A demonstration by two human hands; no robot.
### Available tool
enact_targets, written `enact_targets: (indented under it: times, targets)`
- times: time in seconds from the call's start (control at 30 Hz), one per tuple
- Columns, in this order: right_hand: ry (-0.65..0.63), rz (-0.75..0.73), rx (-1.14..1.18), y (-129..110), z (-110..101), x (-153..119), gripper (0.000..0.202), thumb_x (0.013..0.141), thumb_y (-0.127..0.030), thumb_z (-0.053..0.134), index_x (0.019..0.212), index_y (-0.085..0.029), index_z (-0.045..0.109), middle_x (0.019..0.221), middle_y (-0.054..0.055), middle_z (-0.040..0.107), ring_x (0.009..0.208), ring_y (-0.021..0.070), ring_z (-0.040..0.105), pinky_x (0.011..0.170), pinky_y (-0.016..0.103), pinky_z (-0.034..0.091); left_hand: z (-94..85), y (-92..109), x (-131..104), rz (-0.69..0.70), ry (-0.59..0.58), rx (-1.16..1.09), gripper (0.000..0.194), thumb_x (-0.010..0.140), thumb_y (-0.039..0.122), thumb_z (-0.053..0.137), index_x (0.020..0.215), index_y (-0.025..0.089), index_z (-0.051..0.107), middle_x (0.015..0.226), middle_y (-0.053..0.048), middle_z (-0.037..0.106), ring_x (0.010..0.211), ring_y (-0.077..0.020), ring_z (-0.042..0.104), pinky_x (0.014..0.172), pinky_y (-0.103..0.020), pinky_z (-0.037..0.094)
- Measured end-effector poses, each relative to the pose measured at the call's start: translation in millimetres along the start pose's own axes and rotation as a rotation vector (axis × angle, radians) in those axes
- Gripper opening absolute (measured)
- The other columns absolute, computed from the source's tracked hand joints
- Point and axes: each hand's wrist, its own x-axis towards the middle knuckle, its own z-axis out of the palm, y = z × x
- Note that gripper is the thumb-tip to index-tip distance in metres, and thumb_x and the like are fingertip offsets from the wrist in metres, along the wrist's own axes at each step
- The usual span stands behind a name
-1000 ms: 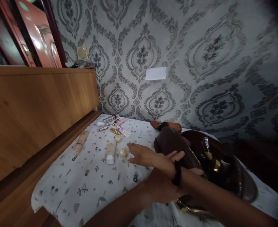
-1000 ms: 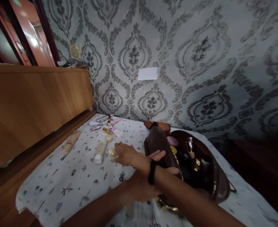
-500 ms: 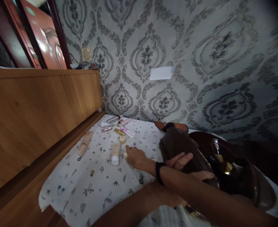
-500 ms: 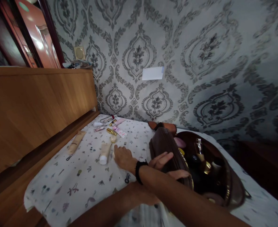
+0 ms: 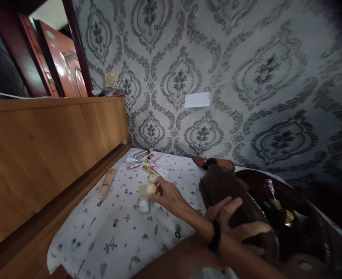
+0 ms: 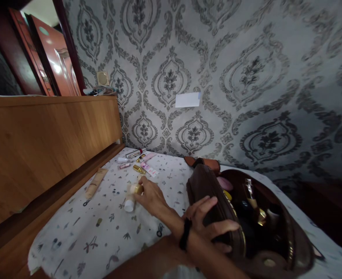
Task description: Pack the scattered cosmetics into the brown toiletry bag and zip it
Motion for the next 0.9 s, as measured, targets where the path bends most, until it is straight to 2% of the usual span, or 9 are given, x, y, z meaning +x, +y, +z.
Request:
enact_targets:
  times: [0.1, 0.17, 0.37, 0.5, 0.6, 0.77, 0.9]
  targets:
    - [0.128, -0.037, 0.312, -6.7, -3.2, -7.3, 0.019, 0.076, -0.029, 0.064, 0.091, -0.021, 0.058, 0.078, -0.001, 0.06, 0.073, 0.0169, 0.055, 0.067, 0.028, 0.041, -1.2, 0.9, 3.3, -0.088, 0.01, -0.078, 0.059, 0.094, 0.064, 0.046, 0.145, 0.035, 0.049, 0.163, -0.007, 0.025, 0.148, -0.0323, 0.032, 0.113, -0.045, 0.043]
    - [0.186, -0.046, 0.442, -8.4, -3.6, -13.0, 0.019, 0.075, -0.034, 0.064, 0.089, -0.021, 0.06, 0.079, -0.001, 0.059, 0.073, 0.0169, 0.054, 0.067, 0.029, 0.043, -0.4, 1.1, 5.0, -0.087, -0.011, -0.089, 0.059, 0.094, 0.065, 0.043, 0.143, 0.034, 0.052, 0.162, -0.008, 0.027, 0.147, -0.0334, 0.033, 0.112, -0.045, 0.043]
    - [0.294, 0.005, 0.568, -2.3, 7.5, -25.0, 0.028, 0.07, -0.041, 0.067, 0.088, -0.019, 0.064, 0.08, 0.001, 0.058, 0.071, 0.0168, 0.051, 0.065, 0.031, 0.044, -1.1, -0.8, 5.0, -0.044, 0.044, -0.126, 0.057, 0.096, 0.063, 0.041, 0.142, 0.032, 0.054, 0.159, -0.01, 0.031, 0.147, -0.0325, 0.034, 0.114, -0.046, 0.041]
    - [0.264, 0.056, 0.697, -0.5, 16.9, -31.3, 0.031, 0.068, -0.042, 0.07, 0.087, -0.02, 0.061, 0.084, 0.003, 0.06, 0.078, 0.0192, 0.057, 0.062, 0.03, 0.048, -1.8, -1.0, 4.6, -0.056, 0.003, -0.095, 0.057, 0.097, 0.062, 0.04, 0.143, 0.032, 0.053, 0.161, -0.009, 0.028, 0.147, -0.0335, 0.033, 0.113, -0.048, 0.041]
    - [0.201, 0.077, 0.848, -1.0, 22.4, -35.5, 0.034, 0.067, -0.042, 0.072, 0.086, -0.022, 0.053, 0.087, 0.001, 0.061, 0.074, 0.0176, 0.06, 0.056, 0.028, 0.051, -0.7, -1.9, 4.6, -0.048, -0.015, -0.09, 0.059, 0.095, 0.065, 0.04, 0.141, 0.032, 0.055, 0.16, -0.008, 0.03, 0.147, -0.0334, 0.033, 0.113, -0.046, 0.041]
    - [0.27, 0.046, 0.77, -0.6, 27.3, -38.3, 0.028, 0.068, -0.035, 0.068, 0.088, -0.022, 0.054, 0.087, 0.001, 0.063, 0.071, 0.0153, 0.061, 0.056, 0.026, 0.052, -1.2, -1.6, 3.5, -0.037, 0.066, -0.123, 0.057, 0.098, 0.061, 0.036, 0.141, 0.03, 0.056, 0.158, -0.01, 0.032, 0.147, -0.0313, 0.032, 0.113, -0.047, 0.042]
    - [0.292, 0.016, 0.684, -2.1, 25.4, -39.4, 0.023, 0.07, -0.03, 0.064, 0.09, -0.021, 0.057, 0.084, 0.001, 0.065, 0.07, 0.015, 0.06, 0.058, 0.026, 0.051, -5.7, 0.3, 3.4, -0.038, 0.016, -0.081, 0.055, 0.099, 0.057, 0.036, 0.143, 0.029, 0.054, 0.157, -0.011, 0.035, 0.147, -0.034, 0.033, 0.11, -0.05, 0.044]
